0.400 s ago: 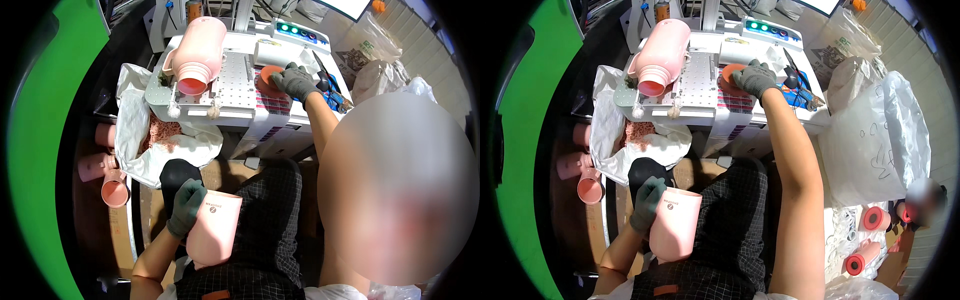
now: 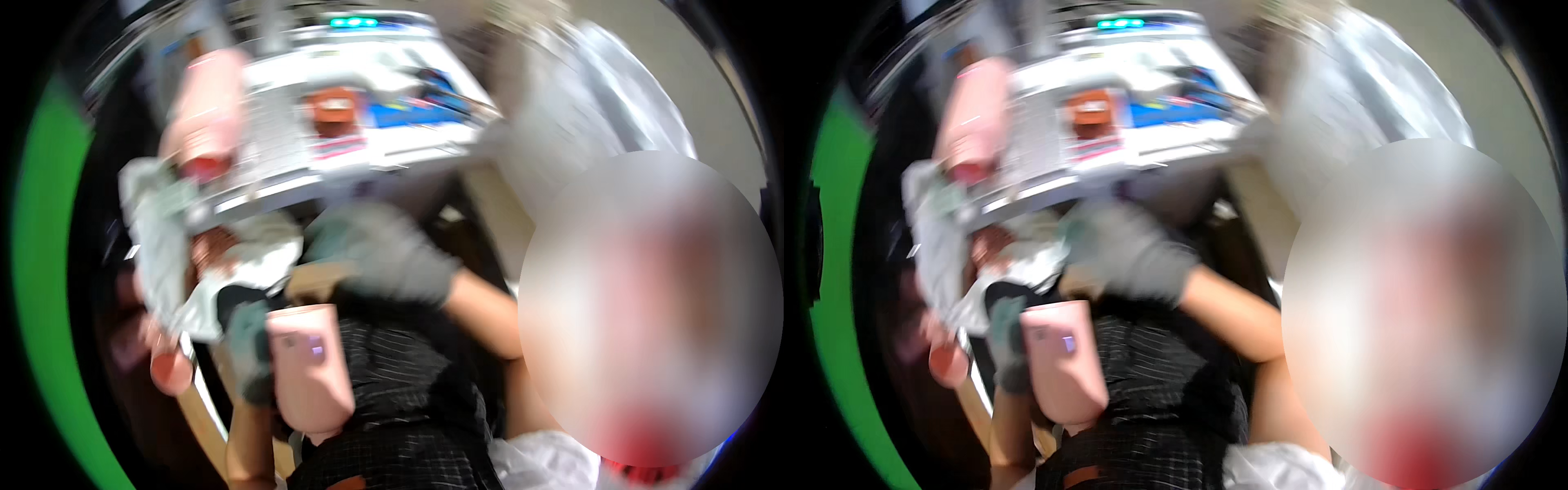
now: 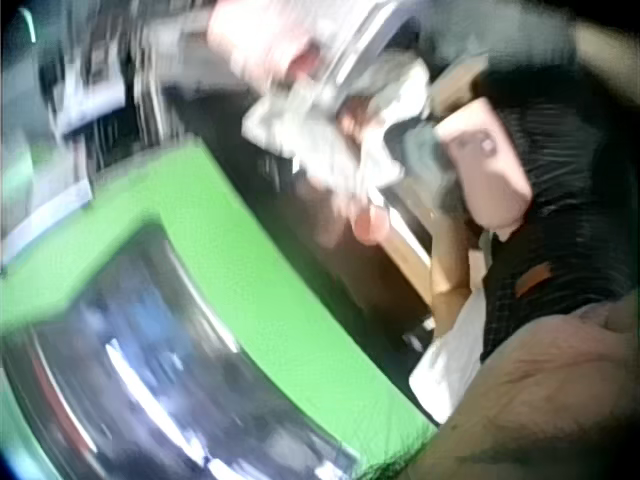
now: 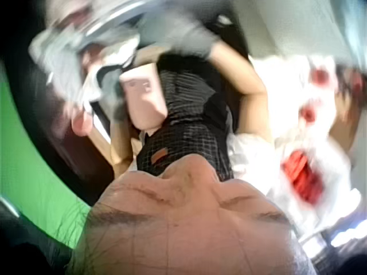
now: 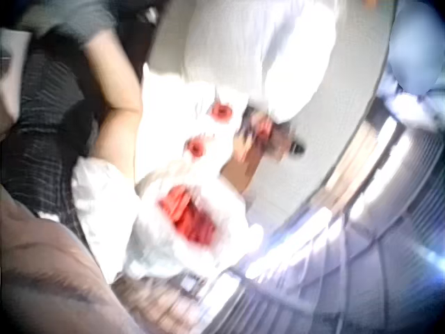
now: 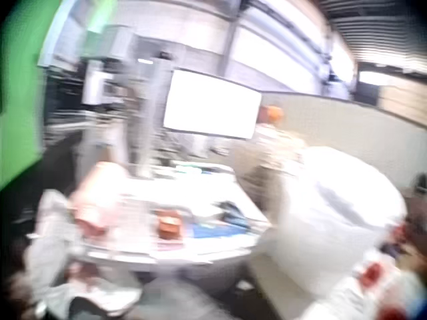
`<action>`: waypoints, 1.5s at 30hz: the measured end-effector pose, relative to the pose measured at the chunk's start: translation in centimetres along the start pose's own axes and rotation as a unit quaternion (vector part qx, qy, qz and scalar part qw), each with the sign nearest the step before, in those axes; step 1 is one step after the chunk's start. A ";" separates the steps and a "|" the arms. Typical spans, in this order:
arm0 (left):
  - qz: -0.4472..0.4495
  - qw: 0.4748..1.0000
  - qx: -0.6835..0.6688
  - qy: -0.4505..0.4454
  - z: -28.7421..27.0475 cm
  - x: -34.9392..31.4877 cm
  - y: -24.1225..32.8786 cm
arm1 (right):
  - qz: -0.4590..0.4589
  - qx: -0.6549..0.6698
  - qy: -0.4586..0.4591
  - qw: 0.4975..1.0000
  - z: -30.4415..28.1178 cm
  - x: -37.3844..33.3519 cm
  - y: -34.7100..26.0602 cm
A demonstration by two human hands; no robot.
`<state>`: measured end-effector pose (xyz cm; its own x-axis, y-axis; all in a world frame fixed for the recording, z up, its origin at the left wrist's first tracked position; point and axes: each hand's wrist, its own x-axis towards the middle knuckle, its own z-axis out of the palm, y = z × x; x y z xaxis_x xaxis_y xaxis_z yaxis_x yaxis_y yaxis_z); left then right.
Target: The person assembles pink water bottles by hand. They pick up a bottle, wipe its surface, insert a red cap, and place the finished bottle on a nearby table. The process is repeated for multiple bottles.
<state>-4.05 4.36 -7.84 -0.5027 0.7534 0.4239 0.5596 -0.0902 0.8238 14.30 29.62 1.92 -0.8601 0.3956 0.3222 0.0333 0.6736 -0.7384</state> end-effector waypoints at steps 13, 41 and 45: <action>0.028 0.881 0.005 -0.471 2.5 3.6 1.2 | 0.143 0.000 0.253 0.957 -4.1 -28.1 -7.9; -0.155 0.968 0.019 -0.197 2.4 -1.0 7.7 | 0.440 -0.106 0.320 0.832 4.8 -27.1 6.0; -0.133 0.961 0.081 -0.227 0.6 -3.2 6.9 | 0.165 -0.207 0.327 0.907 7.0 -26.0 2.4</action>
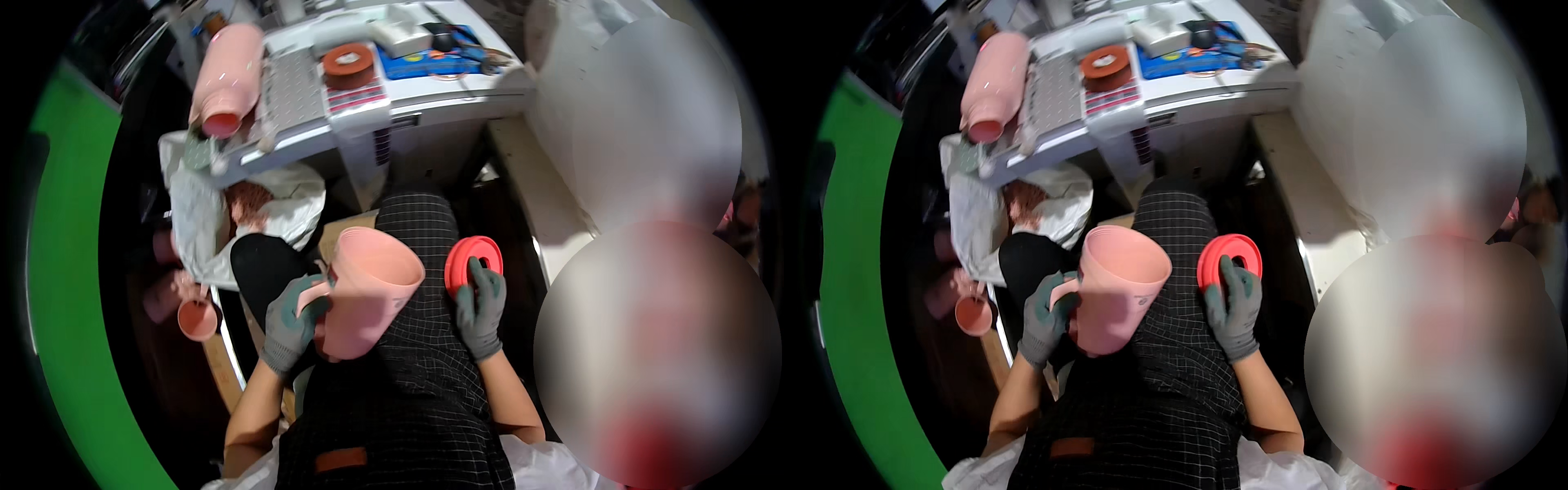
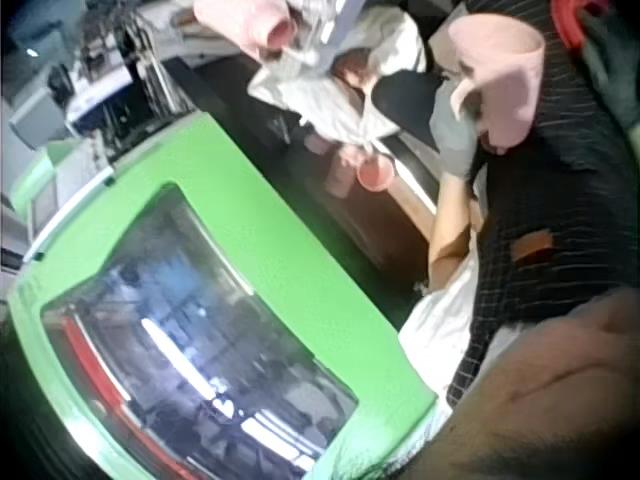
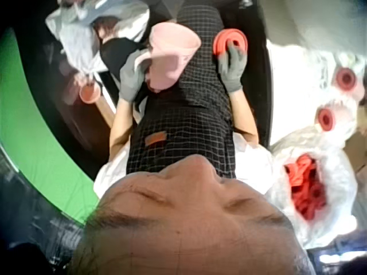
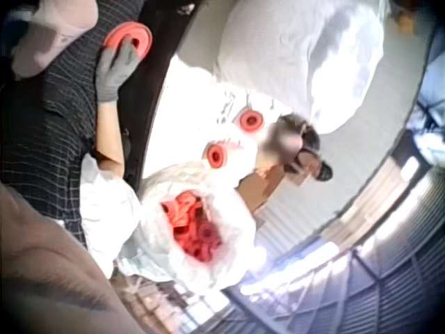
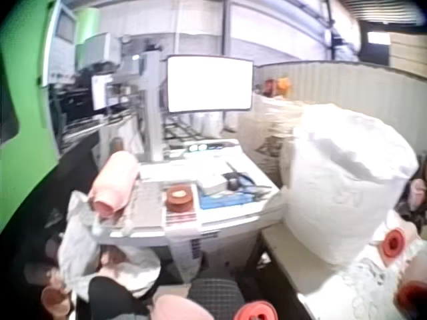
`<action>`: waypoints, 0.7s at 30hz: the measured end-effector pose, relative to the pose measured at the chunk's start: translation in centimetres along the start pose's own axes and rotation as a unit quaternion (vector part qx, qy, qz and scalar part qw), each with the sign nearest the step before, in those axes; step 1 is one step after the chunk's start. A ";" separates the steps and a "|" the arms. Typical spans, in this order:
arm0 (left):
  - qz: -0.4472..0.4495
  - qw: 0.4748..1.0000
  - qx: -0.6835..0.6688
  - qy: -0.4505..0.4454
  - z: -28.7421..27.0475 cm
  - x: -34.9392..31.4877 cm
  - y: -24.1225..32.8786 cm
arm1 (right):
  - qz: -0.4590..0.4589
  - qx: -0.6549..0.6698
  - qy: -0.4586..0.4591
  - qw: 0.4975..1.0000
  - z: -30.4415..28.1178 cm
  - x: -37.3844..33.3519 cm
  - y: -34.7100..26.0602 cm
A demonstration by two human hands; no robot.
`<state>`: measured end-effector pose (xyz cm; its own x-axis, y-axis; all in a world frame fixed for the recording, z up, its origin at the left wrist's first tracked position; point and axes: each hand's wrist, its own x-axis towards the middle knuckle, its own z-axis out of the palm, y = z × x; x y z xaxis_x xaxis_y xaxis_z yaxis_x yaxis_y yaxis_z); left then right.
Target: The person assembles pink water bottles by hand. They pick up a bottle, wipe its surface, insert a red cap, and place the finished bottle on a nearby table. The process is repeated for multiple bottles.
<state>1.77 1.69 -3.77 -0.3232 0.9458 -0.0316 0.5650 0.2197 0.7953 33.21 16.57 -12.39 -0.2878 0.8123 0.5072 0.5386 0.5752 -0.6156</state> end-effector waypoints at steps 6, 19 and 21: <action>-0.015 0.991 -0.135 0.016 0.6 -0.5 1.3 | 0.327 0.327 0.036 0.886 0.5 3.6 3.5; 0.047 0.987 -0.153 -0.018 1.7 -0.5 -0.8 | -0.178 0.225 -0.214 0.934 -1.3 9.0 -6.5; 0.019 0.991 -0.131 -0.020 1.6 -0.9 -0.6 | -0.154 0.239 -0.218 0.934 -1.0 8.4 -6.6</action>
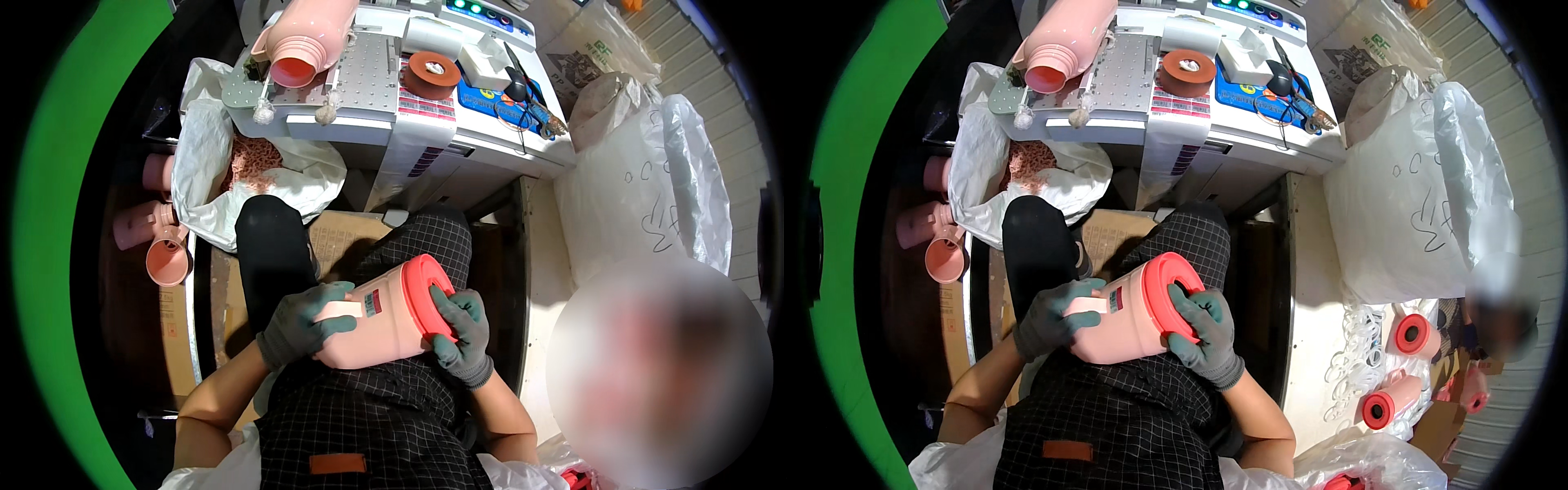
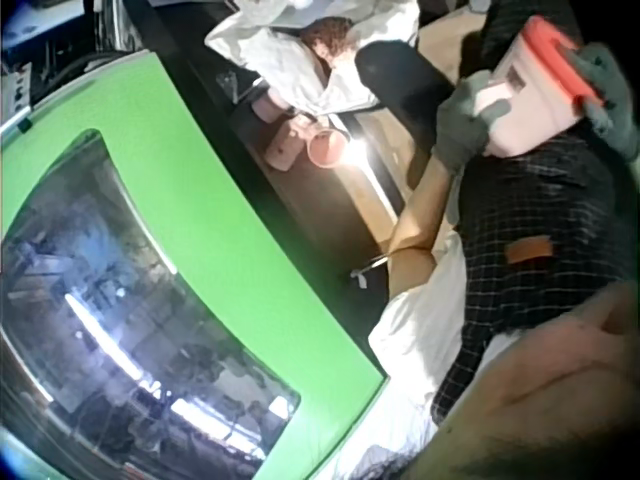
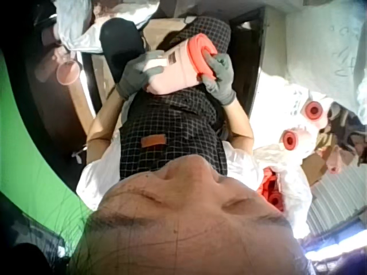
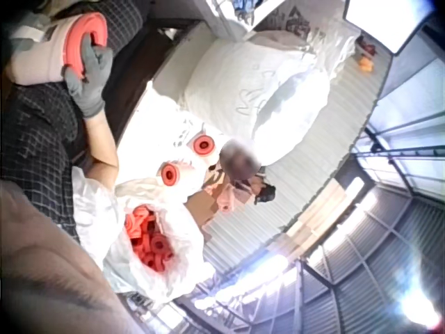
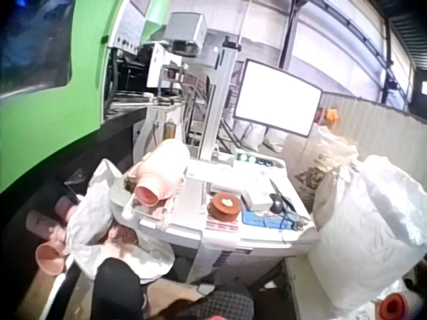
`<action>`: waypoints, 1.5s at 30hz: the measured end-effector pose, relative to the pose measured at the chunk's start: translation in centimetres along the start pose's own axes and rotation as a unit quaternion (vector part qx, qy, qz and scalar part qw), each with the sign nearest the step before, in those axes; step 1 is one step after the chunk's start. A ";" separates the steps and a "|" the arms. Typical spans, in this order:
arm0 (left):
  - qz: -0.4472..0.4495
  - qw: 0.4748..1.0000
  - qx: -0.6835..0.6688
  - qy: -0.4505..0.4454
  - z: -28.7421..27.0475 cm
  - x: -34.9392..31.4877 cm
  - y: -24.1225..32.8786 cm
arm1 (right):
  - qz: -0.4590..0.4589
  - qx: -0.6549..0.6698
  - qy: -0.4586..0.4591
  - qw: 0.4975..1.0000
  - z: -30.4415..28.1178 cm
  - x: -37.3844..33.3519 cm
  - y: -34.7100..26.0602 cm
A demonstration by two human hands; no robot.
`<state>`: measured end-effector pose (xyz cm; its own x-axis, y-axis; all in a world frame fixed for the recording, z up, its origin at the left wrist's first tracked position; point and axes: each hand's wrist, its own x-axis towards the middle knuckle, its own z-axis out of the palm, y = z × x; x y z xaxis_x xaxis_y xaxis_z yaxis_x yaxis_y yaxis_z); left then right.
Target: The person assembles pink water bottles by hand. They pick up a bottle, wipe its surface, insert a red cap, and place the finished bottle on a nearby table. The process is repeated for multiple bottles.
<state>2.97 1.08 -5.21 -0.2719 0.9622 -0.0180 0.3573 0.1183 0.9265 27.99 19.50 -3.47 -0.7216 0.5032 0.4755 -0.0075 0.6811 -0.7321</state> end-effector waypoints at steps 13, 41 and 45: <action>-0.080 0.967 -0.242 -0.001 -0.4 -2.1 -0.3 | 0.035 -0.097 -0.125 0.987 -1.7 3.5 -4.8; 0.362 0.889 0.212 0.185 -1.1 3.2 3.6 | 0.360 -0.257 0.374 0.815 -16.3 -14.9 3.7; 0.154 0.868 0.286 0.376 -7.2 0.1 -6.7 | 0.372 -0.335 0.359 0.788 -20.7 -15.7 7.9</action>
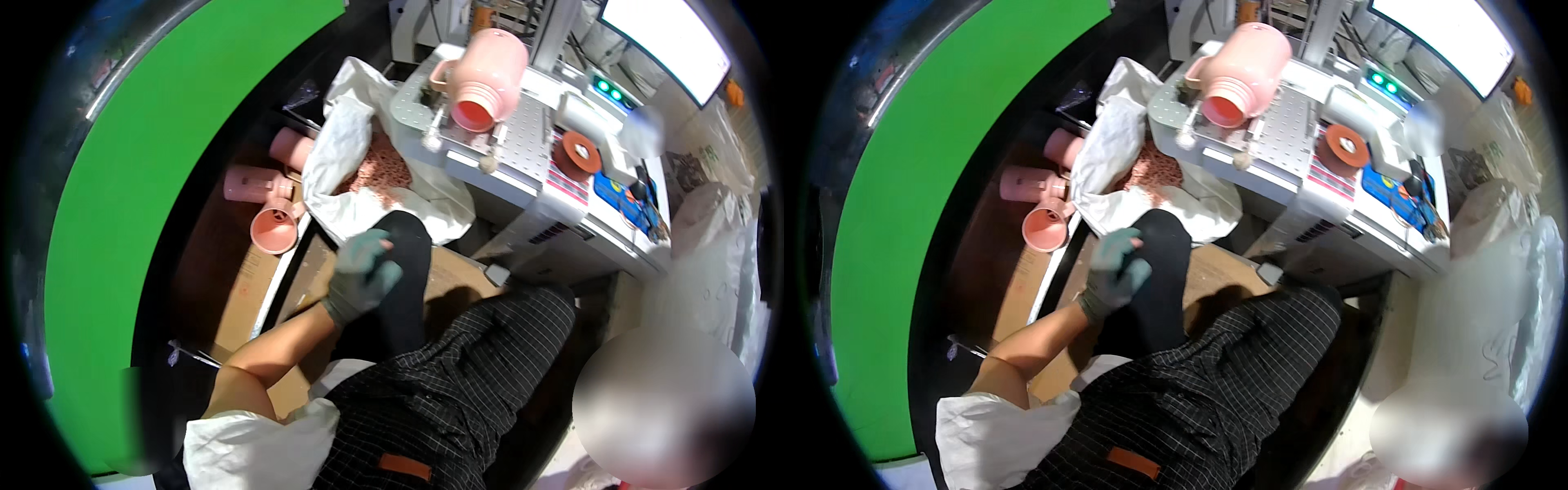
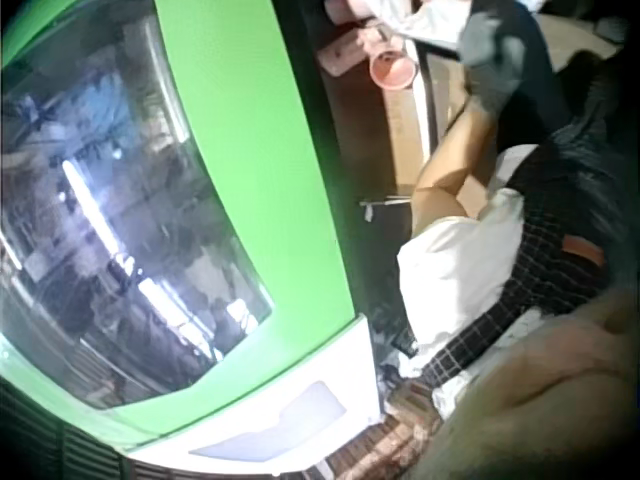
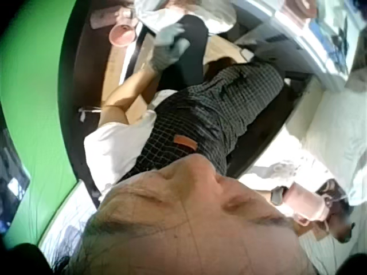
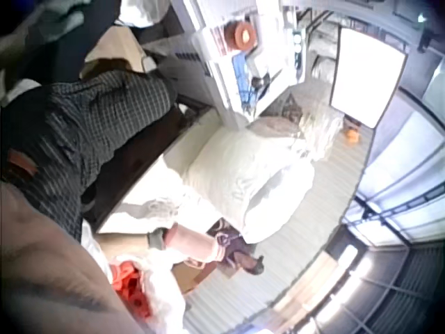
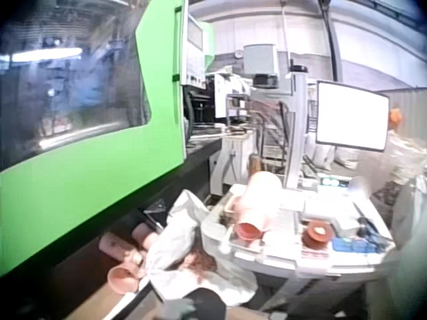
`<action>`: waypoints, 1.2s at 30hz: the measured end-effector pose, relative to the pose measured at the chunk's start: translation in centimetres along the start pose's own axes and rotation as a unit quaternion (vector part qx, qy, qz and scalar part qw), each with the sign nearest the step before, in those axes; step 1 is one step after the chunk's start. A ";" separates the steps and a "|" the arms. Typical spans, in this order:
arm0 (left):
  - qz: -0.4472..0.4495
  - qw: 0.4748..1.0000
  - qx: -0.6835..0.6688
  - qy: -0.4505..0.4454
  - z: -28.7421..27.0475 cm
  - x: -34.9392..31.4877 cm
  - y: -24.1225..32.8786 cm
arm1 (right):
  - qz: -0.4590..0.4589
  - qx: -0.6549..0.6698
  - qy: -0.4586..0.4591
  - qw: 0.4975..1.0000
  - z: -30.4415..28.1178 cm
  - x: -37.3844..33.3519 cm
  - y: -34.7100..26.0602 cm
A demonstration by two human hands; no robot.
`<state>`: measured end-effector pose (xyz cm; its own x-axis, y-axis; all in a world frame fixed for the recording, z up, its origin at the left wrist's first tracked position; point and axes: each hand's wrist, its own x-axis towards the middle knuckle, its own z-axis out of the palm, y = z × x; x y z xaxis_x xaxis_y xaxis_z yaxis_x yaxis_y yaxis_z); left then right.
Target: The person assembles pink water bottles by hand. They pick up a bottle, wipe its surface, insert a red cap, and place the finished bottle on a nearby table. The process is repeated for multiple bottles.
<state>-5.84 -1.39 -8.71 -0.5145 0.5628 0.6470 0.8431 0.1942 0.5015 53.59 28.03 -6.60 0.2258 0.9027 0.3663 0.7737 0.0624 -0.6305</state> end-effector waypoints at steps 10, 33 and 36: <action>-0.519 0.782 0.327 -0.112 -4.1 -10.9 -22.8 | 0.018 0.361 -0.172 0.916 6.1 4.9 -5.2; -0.086 0.962 -0.249 -0.077 0.1 1.5 8.0 | -0.323 0.374 -0.348 0.797 10.3 -17.3 -31.6; 0.087 0.947 -0.220 -0.216 0.3 3.0 14.5 | -0.243 0.303 -0.354 0.851 9.3 -19.4 -28.1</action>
<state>4.93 3.36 0.36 -0.1826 0.8500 0.4941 0.7133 -0.2313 0.6616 21.97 12.69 -2.35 -0.6117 0.7252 0.3160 0.1784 0.5156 -0.8380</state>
